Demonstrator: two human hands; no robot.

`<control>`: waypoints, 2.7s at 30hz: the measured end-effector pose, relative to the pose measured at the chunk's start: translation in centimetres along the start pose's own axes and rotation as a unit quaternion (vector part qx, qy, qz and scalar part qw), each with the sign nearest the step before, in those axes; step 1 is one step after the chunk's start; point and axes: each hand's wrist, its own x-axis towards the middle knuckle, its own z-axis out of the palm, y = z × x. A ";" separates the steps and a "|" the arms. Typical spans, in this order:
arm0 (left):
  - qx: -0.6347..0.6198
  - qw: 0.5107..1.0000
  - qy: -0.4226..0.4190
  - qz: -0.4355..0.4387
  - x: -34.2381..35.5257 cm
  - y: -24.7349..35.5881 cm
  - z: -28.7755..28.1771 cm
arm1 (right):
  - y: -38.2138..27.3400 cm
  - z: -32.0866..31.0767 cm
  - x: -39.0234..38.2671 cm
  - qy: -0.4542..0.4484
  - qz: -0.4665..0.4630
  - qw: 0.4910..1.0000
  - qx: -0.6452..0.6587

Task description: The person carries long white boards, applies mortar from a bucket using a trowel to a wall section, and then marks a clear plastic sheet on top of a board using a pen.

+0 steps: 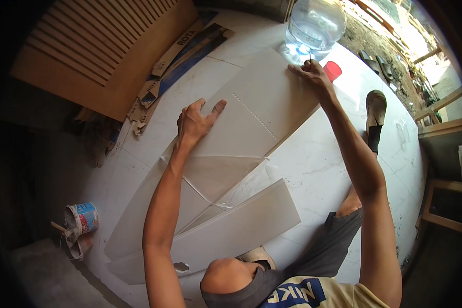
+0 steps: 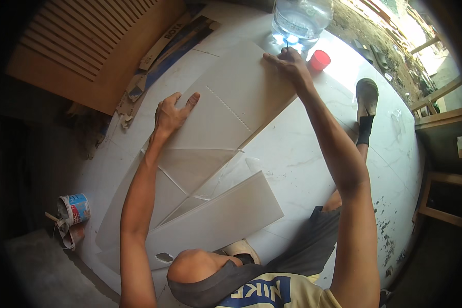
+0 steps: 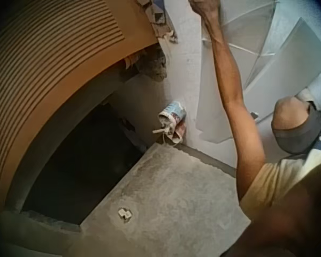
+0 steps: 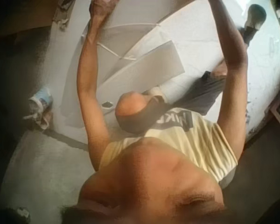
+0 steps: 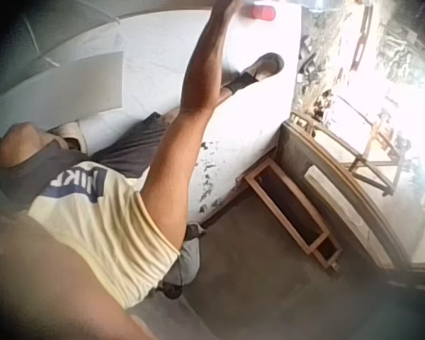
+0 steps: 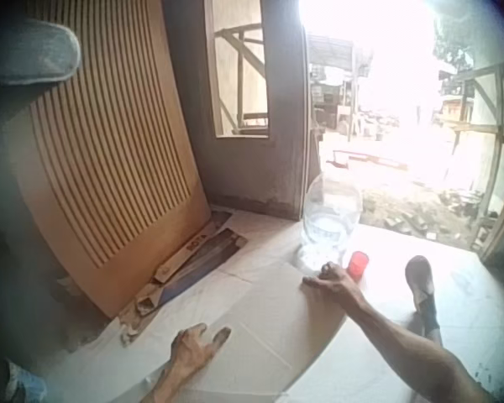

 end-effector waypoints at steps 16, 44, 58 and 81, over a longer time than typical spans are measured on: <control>-0.276 0.872 -0.386 -0.119 -8.4 5.6 -8.3 | -12.3 -6.6 -12.1 -0.045 -0.074 0.982 0.166; -0.371 0.800 -0.427 -0.201 -18.2 3.4 -2.0 | 2.9 -1.4 -32.2 0.193 -0.200 0.929 0.245; -0.265 0.936 -0.161 -0.167 -10.4 0.8 -14.9 | -3.1 9.1 -29.7 -0.183 -0.098 0.977 0.051; 0.036 0.885 0.458 0.075 -9.1 11.4 -45.9 | -31.8 15.0 -24.0 -0.461 -0.132 0.610 0.632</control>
